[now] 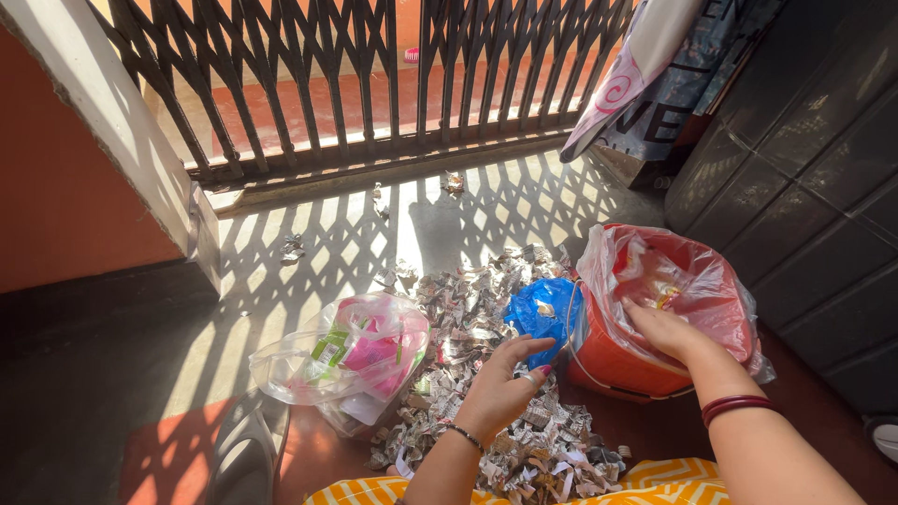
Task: The person sits on the floor and sorts various small items, including plastic wrappers, boxes, and sachets, from a pile on the floor into a red bucket lined with a plastic bag. The person handles items one by one, placing them into the bucket.
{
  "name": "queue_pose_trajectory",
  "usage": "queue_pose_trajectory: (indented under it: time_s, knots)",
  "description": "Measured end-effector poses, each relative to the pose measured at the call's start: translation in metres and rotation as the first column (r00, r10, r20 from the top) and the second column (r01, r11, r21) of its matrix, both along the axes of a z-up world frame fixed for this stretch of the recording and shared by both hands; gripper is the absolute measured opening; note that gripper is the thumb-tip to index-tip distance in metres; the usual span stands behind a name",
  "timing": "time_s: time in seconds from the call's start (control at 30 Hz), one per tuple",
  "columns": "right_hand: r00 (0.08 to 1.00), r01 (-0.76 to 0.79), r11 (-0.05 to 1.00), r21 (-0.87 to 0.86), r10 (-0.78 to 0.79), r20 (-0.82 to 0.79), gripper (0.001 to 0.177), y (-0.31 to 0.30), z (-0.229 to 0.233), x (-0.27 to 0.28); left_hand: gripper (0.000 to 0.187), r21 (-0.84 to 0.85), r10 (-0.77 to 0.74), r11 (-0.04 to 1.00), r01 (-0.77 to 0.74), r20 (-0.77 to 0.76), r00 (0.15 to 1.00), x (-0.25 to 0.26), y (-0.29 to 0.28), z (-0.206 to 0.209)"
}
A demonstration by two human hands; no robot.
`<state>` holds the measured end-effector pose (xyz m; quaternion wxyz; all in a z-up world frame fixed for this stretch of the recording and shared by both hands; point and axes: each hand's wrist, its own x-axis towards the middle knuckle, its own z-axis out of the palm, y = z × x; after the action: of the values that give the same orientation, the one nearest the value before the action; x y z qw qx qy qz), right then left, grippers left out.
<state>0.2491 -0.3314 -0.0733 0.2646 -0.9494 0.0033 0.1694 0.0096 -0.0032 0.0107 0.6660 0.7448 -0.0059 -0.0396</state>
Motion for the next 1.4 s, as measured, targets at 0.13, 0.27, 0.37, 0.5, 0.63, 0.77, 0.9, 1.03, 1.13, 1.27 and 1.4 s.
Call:
queue_pose_trajectory:
  time_s: [0.13,0.27,0.37,0.5,0.63,0.77,0.9,1.03,1.13,1.27,1.4]
  knots:
    - [0.941,0.253,0.874,0.414,-0.124,-0.313,0.062,-0.002,-0.022,0.012,0.044,0.073,0.009,0.997,-0.001,-0.105,0.994,-0.001,-0.001,0.0]
    - [0.963,0.145,0.978,-0.153,-0.104,0.248,0.047,0.015,0.017,-0.015,0.042,0.075,0.046,0.996,-0.039,-0.094,0.995,-0.003,0.001,0.004]
    - [0.811,0.329,0.924,-0.197,-0.169,0.561,0.035,0.039,0.056,-0.058,0.04,0.147,0.114,0.982,-0.121,0.05,0.992,-0.005,0.005,0.008]
    - [0.733,0.314,0.949,0.013,-0.251,0.632,0.026,0.074,0.098,-0.103,0.042,0.273,0.156,0.932,-0.24,0.296,0.942,-0.005,0.029,0.014]
    - [0.361,-0.032,0.983,-0.182,0.181,0.915,0.009,0.119,0.131,-0.136,0.047,-0.332,0.504,0.833,-0.442,0.127,0.854,0.007,0.07,0.023]
    - [0.371,-0.588,0.808,-0.017,0.288,0.883,0.017,0.216,0.127,-0.175,0.046,-0.759,0.727,0.299,-0.579,-0.212,0.653,0.003,0.119,0.029]
    - [0.585,-0.786,0.539,0.302,0.494,0.643,0.025,0.324,0.101,-0.21,0.044,-0.812,0.717,-0.146,-0.565,-0.481,0.505,-0.019,0.157,0.036]
    - [0.656,-0.744,0.628,0.228,0.623,0.427,0.037,0.393,0.06,-0.213,0.047,-0.773,0.754,-0.224,-0.594,-0.523,0.397,-0.029,0.178,0.031]
    - [0.701,-0.7,0.697,0.156,0.629,0.338,0.04,0.409,0.026,-0.201,0.05,-0.785,0.783,-0.183,-0.592,-0.481,0.395,-0.024,0.191,0.018]
    - [0.643,-0.759,0.647,0.069,0.728,0.237,0.023,0.4,-0.003,-0.179,0.053,-0.798,0.771,-0.132,-0.588,-0.455,0.446,-0.012,0.195,0.002]
    - [0.666,-0.733,0.675,0.081,0.69,0.283,0.039,0.385,-0.008,-0.177,0.053,-0.748,0.735,-0.108,-0.655,-0.504,0.454,-0.006,0.192,0.001]
